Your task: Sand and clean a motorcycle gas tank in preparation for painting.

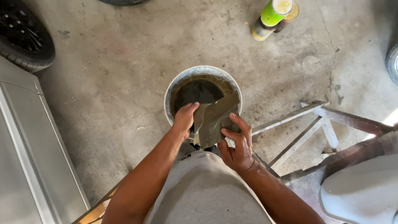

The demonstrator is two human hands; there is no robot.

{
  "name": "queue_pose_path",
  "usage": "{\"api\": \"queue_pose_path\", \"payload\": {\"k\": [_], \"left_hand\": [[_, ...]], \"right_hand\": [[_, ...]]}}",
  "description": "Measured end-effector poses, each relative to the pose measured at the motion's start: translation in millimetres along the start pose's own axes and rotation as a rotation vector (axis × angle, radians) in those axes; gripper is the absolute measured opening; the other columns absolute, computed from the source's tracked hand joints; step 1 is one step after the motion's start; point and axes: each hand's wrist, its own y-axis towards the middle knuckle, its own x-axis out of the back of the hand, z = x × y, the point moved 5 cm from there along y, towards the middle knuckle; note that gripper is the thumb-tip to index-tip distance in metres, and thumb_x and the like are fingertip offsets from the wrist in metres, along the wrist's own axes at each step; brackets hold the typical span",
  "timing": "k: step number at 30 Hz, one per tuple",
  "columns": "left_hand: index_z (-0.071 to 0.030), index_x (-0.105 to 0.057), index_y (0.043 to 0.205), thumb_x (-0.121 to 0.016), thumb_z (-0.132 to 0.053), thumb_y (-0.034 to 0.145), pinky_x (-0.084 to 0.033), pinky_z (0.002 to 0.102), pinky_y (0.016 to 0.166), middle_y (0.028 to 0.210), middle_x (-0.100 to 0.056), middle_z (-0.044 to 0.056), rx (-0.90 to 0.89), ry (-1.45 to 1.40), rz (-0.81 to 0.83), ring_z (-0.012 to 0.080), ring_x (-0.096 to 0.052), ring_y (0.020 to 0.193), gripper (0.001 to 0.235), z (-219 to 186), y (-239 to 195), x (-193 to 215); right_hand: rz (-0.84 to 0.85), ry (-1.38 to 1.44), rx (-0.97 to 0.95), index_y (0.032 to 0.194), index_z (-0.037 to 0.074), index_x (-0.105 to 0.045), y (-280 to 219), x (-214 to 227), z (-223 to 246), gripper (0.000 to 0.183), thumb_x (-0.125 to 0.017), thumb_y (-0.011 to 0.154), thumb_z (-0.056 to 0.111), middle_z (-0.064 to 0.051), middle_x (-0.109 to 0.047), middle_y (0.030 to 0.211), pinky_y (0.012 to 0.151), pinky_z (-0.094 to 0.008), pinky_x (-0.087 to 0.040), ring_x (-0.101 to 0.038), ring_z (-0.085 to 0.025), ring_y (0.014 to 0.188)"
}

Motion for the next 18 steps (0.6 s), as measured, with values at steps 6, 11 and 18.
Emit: {"api": "queue_pose_path", "payload": {"k": [6, 11, 18], "left_hand": [[-0.005, -0.07, 0.121, -0.055, -0.025, 0.1, -0.061, 0.038, 0.081, 0.113, -0.074, 0.01, 0.061, -0.299, 0.169, 0.0218, -0.072, 0.097, 0.032, -37.0, -38.5, -34.2], [-0.005, -0.068, 0.122, -0.054, -0.025, 0.102, -0.062, 0.039, 0.08, 0.112, -0.073, 0.01, 0.028, -0.256, 0.163, 0.022, -0.072, 0.096, 0.032, -46.0, -29.5, -25.0], [-0.003, -0.069, 0.117, -0.055, -0.023, 0.104, -0.058, 0.038, 0.086, 0.111, -0.072, 0.008, -0.064, -0.305, 0.212, 0.0202, -0.069, 0.098, 0.028, -47.5, -25.8, -23.2]], "right_hand": [[0.145, -0.045, -0.054, 0.114, -0.002, -0.059, -29.5, -17.7, -34.9, 0.029, -0.075, 0.09, 0.003, -0.028, -0.049, 0.147, 0.101, -0.044, -0.056, -0.056, -0.042, 0.134], [0.188, -0.076, -0.143, 0.111, -0.001, -0.062, -42.3, -22.5, -45.1, 0.026, -0.078, 0.092, 0.008, -0.025, -0.05, 0.148, 0.098, -0.042, -0.058, -0.058, -0.041, 0.133], [0.186, -0.048, -0.185, 0.111, -0.002, -0.064, -33.4, -19.4, -39.8, 0.025, -0.076, 0.094, 0.012, -0.023, -0.05, 0.149, 0.101, -0.043, -0.056, -0.057, -0.04, 0.135]]}}
